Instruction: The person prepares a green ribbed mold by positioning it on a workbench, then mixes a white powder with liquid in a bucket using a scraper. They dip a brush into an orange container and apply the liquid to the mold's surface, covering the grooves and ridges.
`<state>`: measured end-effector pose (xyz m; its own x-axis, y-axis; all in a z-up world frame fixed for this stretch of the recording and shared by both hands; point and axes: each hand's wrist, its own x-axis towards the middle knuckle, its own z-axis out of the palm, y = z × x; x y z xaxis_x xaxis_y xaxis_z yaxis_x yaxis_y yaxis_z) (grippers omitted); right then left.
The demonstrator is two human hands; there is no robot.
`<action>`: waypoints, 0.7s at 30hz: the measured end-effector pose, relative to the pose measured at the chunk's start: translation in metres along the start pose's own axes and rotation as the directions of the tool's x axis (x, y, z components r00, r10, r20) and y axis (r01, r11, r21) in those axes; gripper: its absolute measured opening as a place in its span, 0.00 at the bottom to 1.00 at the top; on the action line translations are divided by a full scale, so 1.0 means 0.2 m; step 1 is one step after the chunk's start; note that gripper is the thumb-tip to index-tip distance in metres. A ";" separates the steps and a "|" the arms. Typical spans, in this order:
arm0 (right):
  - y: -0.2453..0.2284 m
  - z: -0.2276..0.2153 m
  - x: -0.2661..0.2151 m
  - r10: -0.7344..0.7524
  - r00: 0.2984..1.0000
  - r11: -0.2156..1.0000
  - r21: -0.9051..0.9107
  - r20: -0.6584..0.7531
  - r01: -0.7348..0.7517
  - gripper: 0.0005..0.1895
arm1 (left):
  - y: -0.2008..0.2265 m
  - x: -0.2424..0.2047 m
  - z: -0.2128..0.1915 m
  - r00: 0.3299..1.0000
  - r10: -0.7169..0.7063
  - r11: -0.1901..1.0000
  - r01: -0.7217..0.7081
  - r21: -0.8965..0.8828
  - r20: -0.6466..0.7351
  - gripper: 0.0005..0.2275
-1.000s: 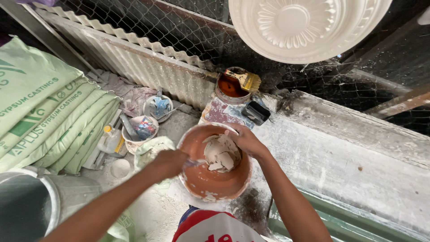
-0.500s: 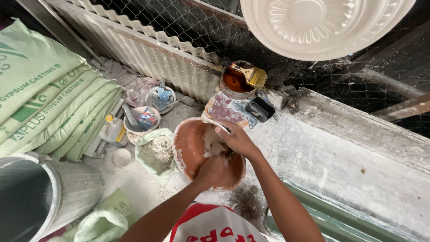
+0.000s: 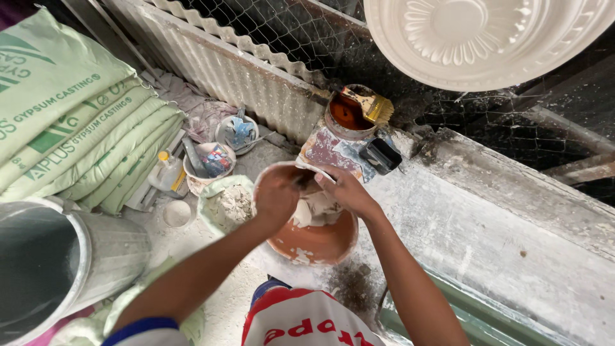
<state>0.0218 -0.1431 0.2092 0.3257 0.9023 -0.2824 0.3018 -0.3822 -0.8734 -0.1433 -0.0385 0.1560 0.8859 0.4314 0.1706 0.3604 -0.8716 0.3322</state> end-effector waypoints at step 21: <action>0.02 0.00 0.10 -0.029 0.997 0.995 0.096 0.069 0.022 0.25 | 0.06 -0.02 0.19 0.965 0.233 0.877 -0.264 0.402 0.124 0.03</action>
<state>0.0302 -0.1270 0.2002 0.2544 0.9245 -0.2839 0.2216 -0.3414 -0.9134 -0.1321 -0.0601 0.1241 0.9746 0.1840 0.1274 0.2000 -0.9716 -0.1265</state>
